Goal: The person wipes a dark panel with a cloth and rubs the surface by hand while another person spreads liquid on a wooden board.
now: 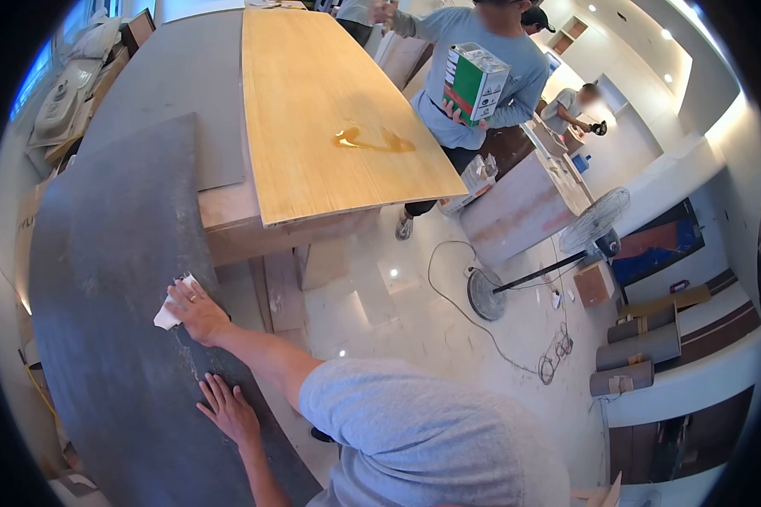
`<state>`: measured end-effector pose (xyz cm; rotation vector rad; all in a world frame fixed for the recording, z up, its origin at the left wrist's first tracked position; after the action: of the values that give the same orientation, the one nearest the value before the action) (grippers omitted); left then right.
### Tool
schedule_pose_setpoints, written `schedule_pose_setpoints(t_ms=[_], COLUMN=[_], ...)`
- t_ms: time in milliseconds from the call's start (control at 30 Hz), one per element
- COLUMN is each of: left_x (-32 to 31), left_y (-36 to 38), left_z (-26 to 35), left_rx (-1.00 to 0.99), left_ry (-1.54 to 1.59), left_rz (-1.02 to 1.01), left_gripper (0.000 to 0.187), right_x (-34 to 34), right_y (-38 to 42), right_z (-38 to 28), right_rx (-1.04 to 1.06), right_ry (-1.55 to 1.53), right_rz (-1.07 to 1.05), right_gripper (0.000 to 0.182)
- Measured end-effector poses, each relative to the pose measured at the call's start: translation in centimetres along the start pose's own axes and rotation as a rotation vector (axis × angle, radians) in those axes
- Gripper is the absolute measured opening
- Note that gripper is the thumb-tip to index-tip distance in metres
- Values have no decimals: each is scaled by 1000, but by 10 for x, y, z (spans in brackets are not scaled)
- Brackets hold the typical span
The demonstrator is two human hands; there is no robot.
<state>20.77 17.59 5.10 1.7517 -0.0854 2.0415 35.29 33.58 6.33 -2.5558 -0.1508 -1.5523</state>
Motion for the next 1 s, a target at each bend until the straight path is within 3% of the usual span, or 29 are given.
schedule_pose_setpoints(t_ms=[367, 567, 700, 900, 1000], left_x=[-12, -23, -4, -14, -11], left_y=[34, 16, -43, -64, -54], left_z=[1, 7, 14, 14, 14], left_rx=[-98, -51, 81, 168, 131], left_ry=[98, -98, -63, -22, -18], left_rz=[-106, 62, 160, 250, 176], left_gripper=[54, 70, 75, 74, 66], right_x=[-6, -18, -15, -11, -11], right_y=[-2, -5, -4, -5, -6], right_z=[1, 6, 5, 5, 5], right_rx=[7, 39, 25, 23, 16], right_ry=[23, 25, 50, 21, 28], right_rz=[19, 95, 79, 74, 58], right_gripper=[50, 50, 55, 49, 49])
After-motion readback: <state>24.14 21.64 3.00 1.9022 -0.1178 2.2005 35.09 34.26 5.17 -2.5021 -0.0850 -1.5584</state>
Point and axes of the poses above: each hand's wrist, its own y-axis away from the middle knuckle, its own x-axis out of the back of the hand, z = x × y, the point moved 3 cm from there along -y, towards the middle knuckle, and after that the axes turned 13 degrees about -z, right-handed, at the moved point
